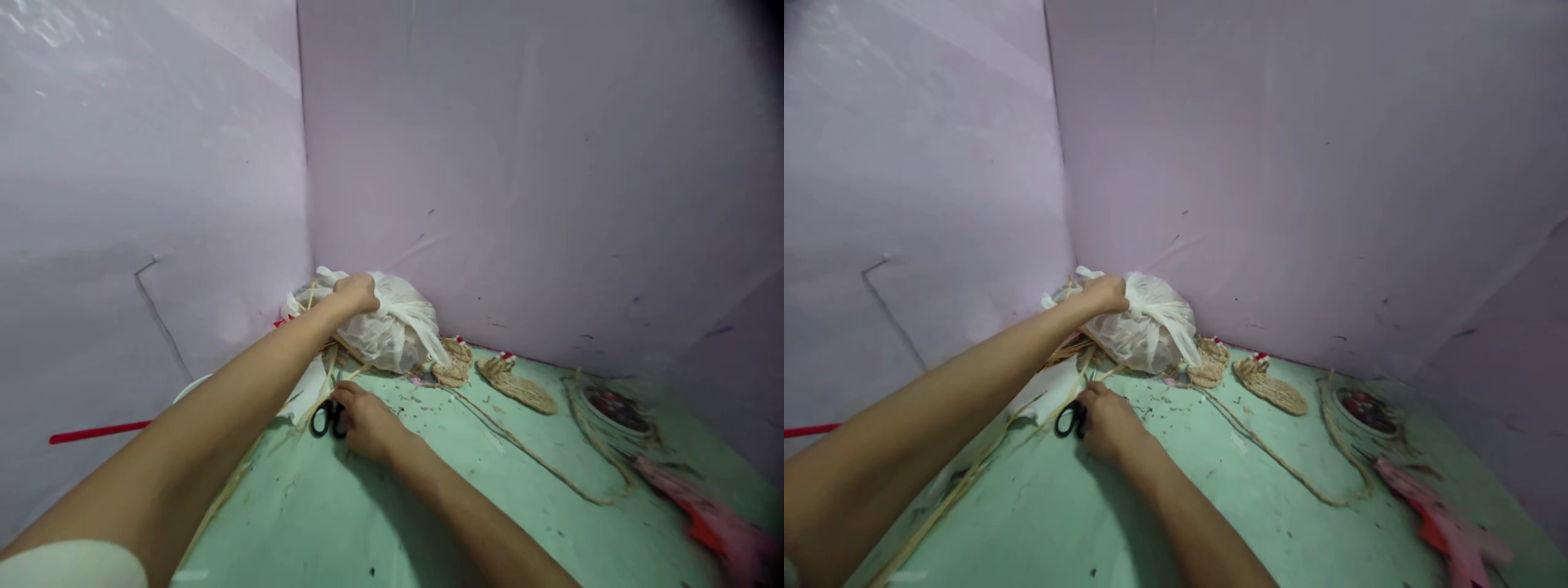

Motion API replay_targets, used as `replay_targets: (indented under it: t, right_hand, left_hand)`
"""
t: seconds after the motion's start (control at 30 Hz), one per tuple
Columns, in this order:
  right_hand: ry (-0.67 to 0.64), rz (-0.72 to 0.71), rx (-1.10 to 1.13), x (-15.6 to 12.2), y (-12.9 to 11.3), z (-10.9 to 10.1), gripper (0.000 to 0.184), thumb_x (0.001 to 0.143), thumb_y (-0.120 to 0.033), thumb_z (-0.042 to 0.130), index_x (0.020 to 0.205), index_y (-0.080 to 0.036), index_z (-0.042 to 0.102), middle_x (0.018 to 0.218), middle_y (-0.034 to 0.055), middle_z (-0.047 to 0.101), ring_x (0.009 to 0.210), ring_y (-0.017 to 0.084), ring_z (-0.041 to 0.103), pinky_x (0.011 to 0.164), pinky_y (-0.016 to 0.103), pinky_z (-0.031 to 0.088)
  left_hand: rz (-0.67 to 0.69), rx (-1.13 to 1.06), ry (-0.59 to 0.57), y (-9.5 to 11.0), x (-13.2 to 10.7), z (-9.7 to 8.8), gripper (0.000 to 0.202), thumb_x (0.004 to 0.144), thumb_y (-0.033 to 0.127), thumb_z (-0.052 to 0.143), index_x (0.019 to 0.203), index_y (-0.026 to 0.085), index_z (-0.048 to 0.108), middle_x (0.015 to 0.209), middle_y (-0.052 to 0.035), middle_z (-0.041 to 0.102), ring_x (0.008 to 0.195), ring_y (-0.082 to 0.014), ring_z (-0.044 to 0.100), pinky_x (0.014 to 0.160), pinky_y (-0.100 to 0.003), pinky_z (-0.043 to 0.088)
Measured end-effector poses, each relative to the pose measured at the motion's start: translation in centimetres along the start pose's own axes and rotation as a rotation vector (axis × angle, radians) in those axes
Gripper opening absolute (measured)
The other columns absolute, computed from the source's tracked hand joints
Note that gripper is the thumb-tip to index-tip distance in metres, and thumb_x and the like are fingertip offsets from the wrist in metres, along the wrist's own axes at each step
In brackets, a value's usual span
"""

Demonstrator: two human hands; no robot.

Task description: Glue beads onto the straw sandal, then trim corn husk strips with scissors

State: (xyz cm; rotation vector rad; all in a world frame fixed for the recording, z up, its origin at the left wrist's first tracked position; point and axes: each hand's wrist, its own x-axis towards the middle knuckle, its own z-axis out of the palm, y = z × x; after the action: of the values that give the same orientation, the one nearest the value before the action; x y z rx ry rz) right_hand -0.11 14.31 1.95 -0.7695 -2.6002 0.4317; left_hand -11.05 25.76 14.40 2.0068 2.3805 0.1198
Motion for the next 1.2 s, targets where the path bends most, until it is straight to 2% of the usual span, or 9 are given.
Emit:
replay_targets:
  t: [0.1,0.23,0.33,0.5,0.63,0.93,1.03,1.1,1.2]
  right_hand:
    - [0.157,0.073,-0.031,0.8,2.0,-2.6,0.035,0.07,-0.007,0.048,0.098,-0.019,0.065,0.106,0.0059,0.065,0.091,0.018,0.06,0.078,0.024,0.044]
    - [0.445,0.281,-0.104,3.1,5.7,-8.0,0.037,0.085,-0.014,0.031,0.11,-0.014,0.059,0.11,0.0125,0.061,0.1,0.021,0.055,0.088,0.034,0.039]
    - [0.469,0.347,-0.133,5.6,7.7,-10.5,0.034,0.086,-0.016,0.035,0.108,-0.014,0.06,0.108,0.0124,0.063,0.098,0.021,0.057,0.086,0.033,0.04]
    - [0.289,0.338,-0.163,8.4,9.0,-9.8,0.017,0.08,-0.017,0.056,0.095,-0.018,0.065,0.103,0.0087,0.064,0.1,0.021,0.056,0.087,0.035,0.041]
    - [0.201,0.38,-0.159,8.8,10.0,-8.9,0.023,0.085,-0.03,0.053,0.104,-0.016,0.058,0.11,0.007,0.058,0.098,0.02,0.056,0.084,0.042,0.045]
    - [0.397,0.698,0.033,7.7,14.8,-11.7,0.031,0.085,-0.031,0.053,0.111,-0.015,0.054,0.112,0.0064,0.056,0.092,0.021,0.058,0.075,0.038,0.05]
    - [0.451,0.699,0.072,7.4,14.5,-11.4,0.031,0.085,-0.032,0.052,0.111,-0.015,0.054,0.111,0.0065,0.056,0.091,0.02,0.058,0.074,0.038,0.05]
    - [0.478,0.633,0.054,7.2,13.5,-11.4,0.032,0.085,-0.03,0.052,0.114,-0.016,0.052,0.116,0.0082,0.054,0.098,0.022,0.056,0.081,0.041,0.047]
    - [0.474,0.468,0.004,6.9,11.6,-11.8,0.046,0.078,-0.014,0.057,0.123,-0.02,0.048,0.129,0.0102,0.047,0.118,0.024,0.041,0.098,0.041,0.033]
  left_hand:
    - [-0.023,-0.064,0.011,-0.4,0.0,0.2,0.03,0.085,0.031,0.052,0.111,0.016,0.053,0.113,-0.008,0.056,0.096,-0.0199,0.056,0.08,-0.04,0.048]
    - [-0.093,-0.151,0.027,-1.3,-0.4,1.1,0.032,0.085,0.033,0.051,0.112,0.015,0.053,0.11,-0.008,0.057,0.093,-0.0194,0.058,0.078,-0.04,0.049]
    - [-0.115,-0.184,0.031,-1.8,-1.2,2.6,0.03,0.085,0.032,0.052,0.11,0.015,0.053,0.109,-0.0074,0.057,0.093,-0.0192,0.058,0.077,-0.039,0.049]
    - [-0.091,-0.201,0.091,-2.1,-2.0,4.6,0.028,0.084,0.03,0.053,0.108,0.016,0.055,0.106,-0.0066,0.058,0.092,-0.0185,0.058,0.076,-0.037,0.05]
    - [-0.15,-0.189,0.215,-2.0,-2.2,4.6,0.025,0.085,0.032,0.051,0.103,0.016,0.057,0.103,-0.0068,0.06,0.092,-0.0186,0.059,0.079,-0.037,0.048]
    - [-0.431,-0.192,0.433,-4.5,-3.1,1.5,0.033,0.073,0.013,0.044,0.098,0.007,0.064,0.096,-0.0246,0.063,0.092,-0.0358,0.06,0.07,-0.042,0.046]
    - [-0.317,-0.191,0.51,-3.0,-3.6,1.2,0.038,0.075,0.015,0.042,0.108,0.01,0.06,0.115,-0.023,0.056,0.11,-0.0354,0.049,0.087,-0.048,0.037]
    - [-0.149,-0.203,0.536,-1.1,-3.8,1.4,0.043,0.075,0.019,0.045,0.118,0.019,0.053,0.129,-0.0137,0.048,0.12,-0.0294,0.04,0.098,-0.045,0.028]
    - [0.019,-0.265,0.498,1.0,-3.6,2.5,0.048,0.072,0.028,0.054,0.12,0.025,0.05,0.13,-0.0082,0.05,0.12,-0.0264,0.04,0.1,-0.043,0.026]
